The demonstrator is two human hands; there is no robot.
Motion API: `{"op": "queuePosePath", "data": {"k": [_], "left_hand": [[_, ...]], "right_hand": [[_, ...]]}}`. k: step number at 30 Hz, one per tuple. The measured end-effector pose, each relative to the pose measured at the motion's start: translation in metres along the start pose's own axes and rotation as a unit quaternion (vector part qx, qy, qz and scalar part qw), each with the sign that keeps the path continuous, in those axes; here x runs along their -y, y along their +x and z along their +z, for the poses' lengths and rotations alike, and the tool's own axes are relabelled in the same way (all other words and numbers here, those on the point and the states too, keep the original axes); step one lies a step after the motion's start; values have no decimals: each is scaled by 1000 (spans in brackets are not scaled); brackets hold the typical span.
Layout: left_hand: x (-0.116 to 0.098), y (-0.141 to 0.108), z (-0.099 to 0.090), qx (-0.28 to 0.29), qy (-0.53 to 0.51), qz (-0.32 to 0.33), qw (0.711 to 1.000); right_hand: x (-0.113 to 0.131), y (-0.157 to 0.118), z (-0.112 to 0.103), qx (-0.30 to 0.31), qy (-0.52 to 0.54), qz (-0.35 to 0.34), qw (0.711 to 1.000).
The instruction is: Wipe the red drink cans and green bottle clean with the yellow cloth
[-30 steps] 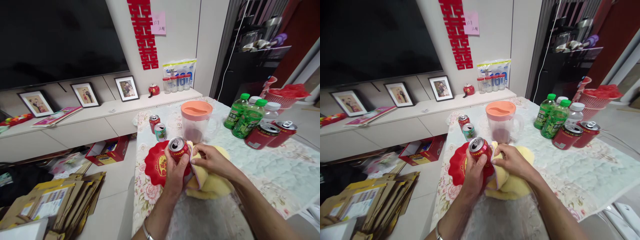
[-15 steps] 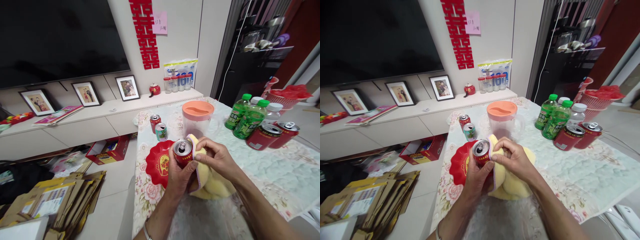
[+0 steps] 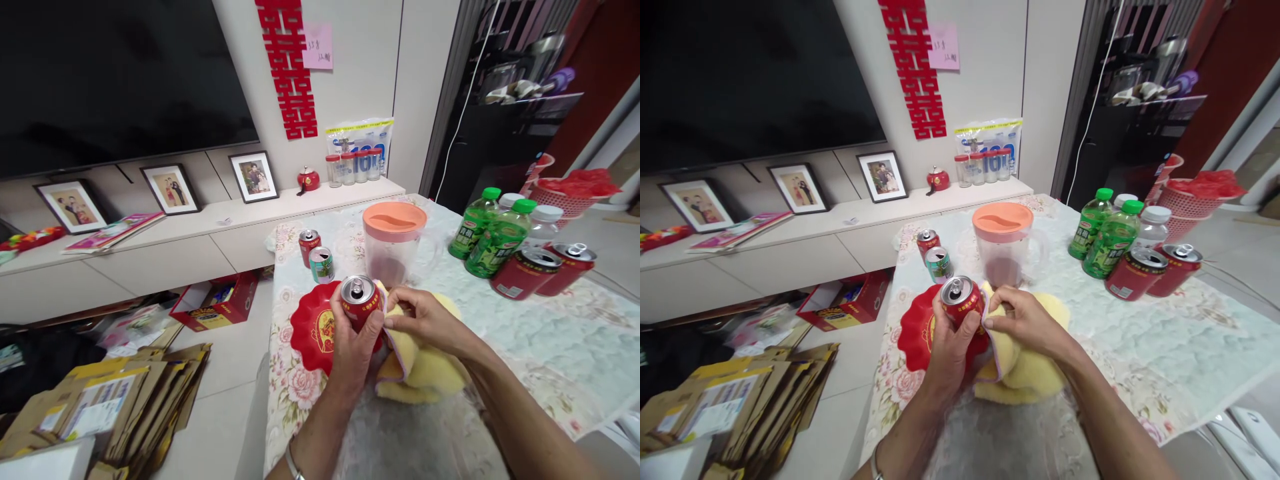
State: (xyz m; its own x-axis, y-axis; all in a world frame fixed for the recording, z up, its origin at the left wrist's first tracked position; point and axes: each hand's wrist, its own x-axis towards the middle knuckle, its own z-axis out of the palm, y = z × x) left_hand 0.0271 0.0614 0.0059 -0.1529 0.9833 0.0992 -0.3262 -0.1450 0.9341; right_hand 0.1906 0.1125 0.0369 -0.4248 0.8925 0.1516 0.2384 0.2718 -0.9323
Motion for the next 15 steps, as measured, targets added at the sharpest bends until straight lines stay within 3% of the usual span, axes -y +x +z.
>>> {"op": "queuePosePath", "data": {"k": [9, 15], "left_hand": [[2, -3, 2, 58, -2, 2, 998], [4, 0, 2, 33, -59, 9, 998]], "right_hand": [[10, -7, 7, -101, 134, -26, 985], [10, -4, 8, -73, 96, -23, 992]]}}
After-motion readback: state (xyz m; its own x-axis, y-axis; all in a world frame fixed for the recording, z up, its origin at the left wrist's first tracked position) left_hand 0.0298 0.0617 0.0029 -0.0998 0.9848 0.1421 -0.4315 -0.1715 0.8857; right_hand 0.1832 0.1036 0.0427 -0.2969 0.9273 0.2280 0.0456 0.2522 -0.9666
